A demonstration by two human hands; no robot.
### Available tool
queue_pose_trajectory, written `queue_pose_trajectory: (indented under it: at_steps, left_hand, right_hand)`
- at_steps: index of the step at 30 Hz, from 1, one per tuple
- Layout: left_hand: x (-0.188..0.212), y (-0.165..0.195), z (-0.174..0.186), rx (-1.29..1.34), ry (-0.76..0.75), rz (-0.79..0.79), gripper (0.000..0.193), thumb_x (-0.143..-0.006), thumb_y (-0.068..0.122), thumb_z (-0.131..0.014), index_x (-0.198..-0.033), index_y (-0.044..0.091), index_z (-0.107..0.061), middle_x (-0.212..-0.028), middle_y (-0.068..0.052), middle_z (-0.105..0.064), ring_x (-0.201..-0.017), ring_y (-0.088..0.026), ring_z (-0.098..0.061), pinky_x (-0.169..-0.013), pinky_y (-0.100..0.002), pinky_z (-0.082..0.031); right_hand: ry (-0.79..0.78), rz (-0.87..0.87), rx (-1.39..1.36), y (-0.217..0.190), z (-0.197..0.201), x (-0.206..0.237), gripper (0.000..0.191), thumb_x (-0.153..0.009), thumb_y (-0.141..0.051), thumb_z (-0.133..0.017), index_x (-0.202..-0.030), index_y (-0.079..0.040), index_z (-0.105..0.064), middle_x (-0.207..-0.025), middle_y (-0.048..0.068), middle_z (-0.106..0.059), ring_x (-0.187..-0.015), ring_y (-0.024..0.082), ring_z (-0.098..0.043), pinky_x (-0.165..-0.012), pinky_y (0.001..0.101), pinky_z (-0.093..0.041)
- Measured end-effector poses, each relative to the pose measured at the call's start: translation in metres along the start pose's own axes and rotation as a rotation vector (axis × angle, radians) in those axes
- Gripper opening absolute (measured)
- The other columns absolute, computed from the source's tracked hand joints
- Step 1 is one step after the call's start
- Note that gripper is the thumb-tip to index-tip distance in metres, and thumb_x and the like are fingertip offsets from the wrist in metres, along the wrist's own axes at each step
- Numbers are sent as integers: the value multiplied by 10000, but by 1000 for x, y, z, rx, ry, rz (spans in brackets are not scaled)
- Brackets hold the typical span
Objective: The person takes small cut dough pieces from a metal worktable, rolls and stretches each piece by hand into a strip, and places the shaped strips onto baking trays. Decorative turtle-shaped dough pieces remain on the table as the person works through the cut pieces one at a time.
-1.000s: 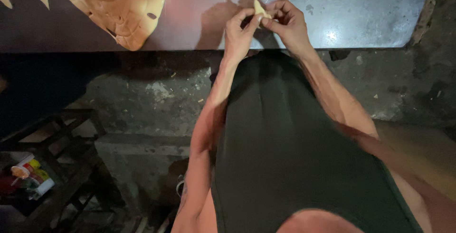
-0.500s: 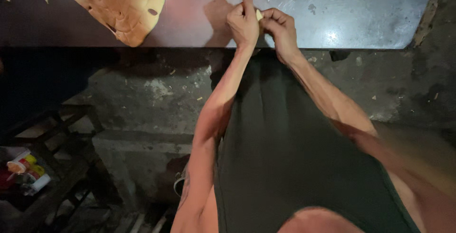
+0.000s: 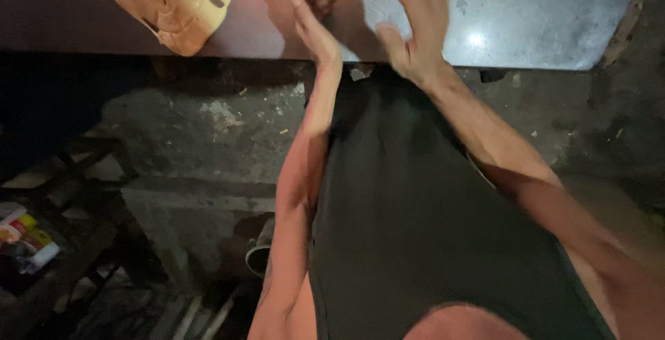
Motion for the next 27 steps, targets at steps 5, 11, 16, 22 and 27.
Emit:
queue_pose_trajectory:
  at_steps: [5, 11, 16, 22, 27]
  left_hand:
    - [8, 4, 6, -310, -235, -96, 491, -1179, 388, -378, -1426, 21, -591, -1338, -151, -724, -1302, -260, -660, -1161, -383, -472]
    - [2, 5, -31, -573, -570, -228, 455, -1132, 178, -410, -1573, 68, -413, -1604, -127, -472, -1477, -313, -529, -1237, -385, -442]
    - [2, 5, -51, -1289, -687, -697, 374, -1057, 192, -542, -1421, 113, -506, -1551, -161, -503, -1403, -392, -517, -1211, -508, -341]
    - [26, -4, -31, -971, -699, -401, 507, -1100, 175, -538, -1575, 56, -405, -1594, -169, -472, -1488, -337, -482, -1309, -471, -312]
    - [32, -7, -27, -1085, -797, -575, 606, -1086, 167, -557, -1611, 14, -294, -1633, -232, -380, -1555, -381, -333, -1326, -537, -162]
  right_hand:
    - [-502, 113, 568, 17, -21, 38, 645, -1127, -512, -494, -1474, 28, -550, -1521, 238, -577, -1381, 416, -519, -1135, 580, -256]
    - [-413, -110, 233, 70, -35, 19, 421, -1064, -49, -566, -1480, 18, -560, -1471, 218, -614, -1363, 394, -551, -1179, 539, -351]
    - [-748, -272, 298, 90, -39, 14, 347, -1020, -97, -600, -1341, 32, -633, -1245, 212, -645, -1163, 391, -587, -1070, 525, -422]
    - [-427, -35, 317, 71, -17, 27, 384, -1018, -78, -658, -1401, -51, -674, -1355, 138, -663, -1283, 338, -601, -1100, 533, -401]
    - [-387, -33, 335, 64, -11, 35, 348, -1029, -82, -642, -1375, -48, -669, -1375, 164, -651, -1315, 368, -568, -1144, 535, -373]
Point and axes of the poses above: each hand's wrist, its own x-axis away from the middle knuckle, its own z-axis out of the back of the hand, y = z × x, the point moved 3 cm from there along -x, towards the middle knuckle
